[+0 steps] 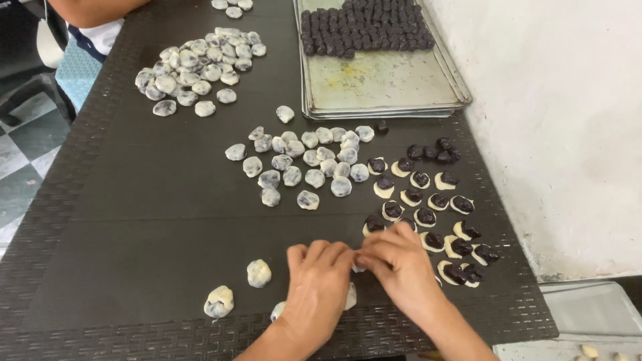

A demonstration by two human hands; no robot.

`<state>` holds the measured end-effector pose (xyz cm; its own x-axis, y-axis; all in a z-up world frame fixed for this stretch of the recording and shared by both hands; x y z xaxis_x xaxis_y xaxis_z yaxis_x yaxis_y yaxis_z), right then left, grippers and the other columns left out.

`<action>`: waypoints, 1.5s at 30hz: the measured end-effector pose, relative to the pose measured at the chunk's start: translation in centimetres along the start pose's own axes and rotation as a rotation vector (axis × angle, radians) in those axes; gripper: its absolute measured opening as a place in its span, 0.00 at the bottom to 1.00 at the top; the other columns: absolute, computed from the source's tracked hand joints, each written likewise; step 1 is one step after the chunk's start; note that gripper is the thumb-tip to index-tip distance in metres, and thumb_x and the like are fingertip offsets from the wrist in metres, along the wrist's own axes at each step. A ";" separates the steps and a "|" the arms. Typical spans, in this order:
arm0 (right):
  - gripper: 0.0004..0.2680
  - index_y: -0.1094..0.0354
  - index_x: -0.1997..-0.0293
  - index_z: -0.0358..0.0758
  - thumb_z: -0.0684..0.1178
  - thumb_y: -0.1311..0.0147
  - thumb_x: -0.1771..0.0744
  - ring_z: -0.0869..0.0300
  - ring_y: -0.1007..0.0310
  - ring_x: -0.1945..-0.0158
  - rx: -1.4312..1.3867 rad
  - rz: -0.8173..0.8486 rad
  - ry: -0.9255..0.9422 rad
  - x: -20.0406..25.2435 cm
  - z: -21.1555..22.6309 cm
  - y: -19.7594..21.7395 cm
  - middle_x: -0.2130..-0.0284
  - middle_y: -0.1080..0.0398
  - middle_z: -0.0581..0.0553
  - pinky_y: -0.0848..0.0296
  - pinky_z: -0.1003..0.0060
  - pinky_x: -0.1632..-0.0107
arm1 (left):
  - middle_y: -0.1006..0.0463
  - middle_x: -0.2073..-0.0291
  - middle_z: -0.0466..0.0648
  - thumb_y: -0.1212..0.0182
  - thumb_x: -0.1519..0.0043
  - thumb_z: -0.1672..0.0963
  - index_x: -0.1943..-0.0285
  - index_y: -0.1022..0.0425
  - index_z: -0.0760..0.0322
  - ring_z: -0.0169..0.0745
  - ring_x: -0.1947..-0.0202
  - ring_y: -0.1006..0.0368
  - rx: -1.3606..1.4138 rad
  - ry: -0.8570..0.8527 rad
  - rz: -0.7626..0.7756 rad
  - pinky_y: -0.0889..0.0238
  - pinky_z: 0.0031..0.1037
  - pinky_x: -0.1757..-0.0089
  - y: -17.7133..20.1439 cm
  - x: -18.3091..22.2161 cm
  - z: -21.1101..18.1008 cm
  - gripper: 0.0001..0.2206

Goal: Assembling two different colored dough pieces into a single pastry shape by hand on a production table.

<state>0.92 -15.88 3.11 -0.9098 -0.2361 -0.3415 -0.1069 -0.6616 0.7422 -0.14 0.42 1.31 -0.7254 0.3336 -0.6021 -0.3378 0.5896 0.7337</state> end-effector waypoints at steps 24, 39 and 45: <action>0.06 0.25 0.64 0.37 0.46 0.49 0.34 0.58 0.38 0.64 0.144 0.295 0.043 3.5 -3.3 5.4 0.69 0.26 0.50 0.37 0.65 0.60 | 0.26 0.63 0.47 0.29 0.49 0.57 0.55 0.27 0.65 0.48 0.64 0.35 0.222 -0.207 0.163 0.47 0.38 0.60 -3.3 0.5 -5.4 0.16; 0.07 0.25 0.57 0.48 0.48 0.45 0.36 0.56 0.37 0.53 0.165 -0.035 0.062 8.1 -1.2 5.1 0.57 0.23 0.56 0.41 0.58 0.55 | 0.31 0.63 0.44 0.41 0.40 0.56 0.59 0.28 0.56 0.46 0.65 0.39 0.060 -0.093 0.136 0.49 0.37 0.65 -3.4 0.4 -5.4 0.04; 0.10 0.26 0.54 0.51 0.53 0.43 0.37 0.59 0.41 0.53 0.266 0.057 -0.025 7.6 -2.5 3.6 0.54 0.26 0.60 0.49 0.58 0.57 | 0.30 0.67 0.44 0.45 0.44 0.64 0.61 0.35 0.60 0.42 0.63 0.37 0.026 -0.251 0.095 0.48 0.36 0.63 -2.1 0.3 -5.1 0.08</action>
<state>-5.38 -21.85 1.78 -0.9268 -0.2474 -0.2826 -0.1538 -0.4364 0.8865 -2.67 -4.47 1.17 -0.5809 0.5583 -0.5924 -0.2571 0.5647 0.7843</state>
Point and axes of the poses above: each hand's wrist, its own x-axis away from the middle knuckle, its own y-axis out of the back of the hand, z = x × y, the point moved 1 cm from there along -x, towards the middle knuckle
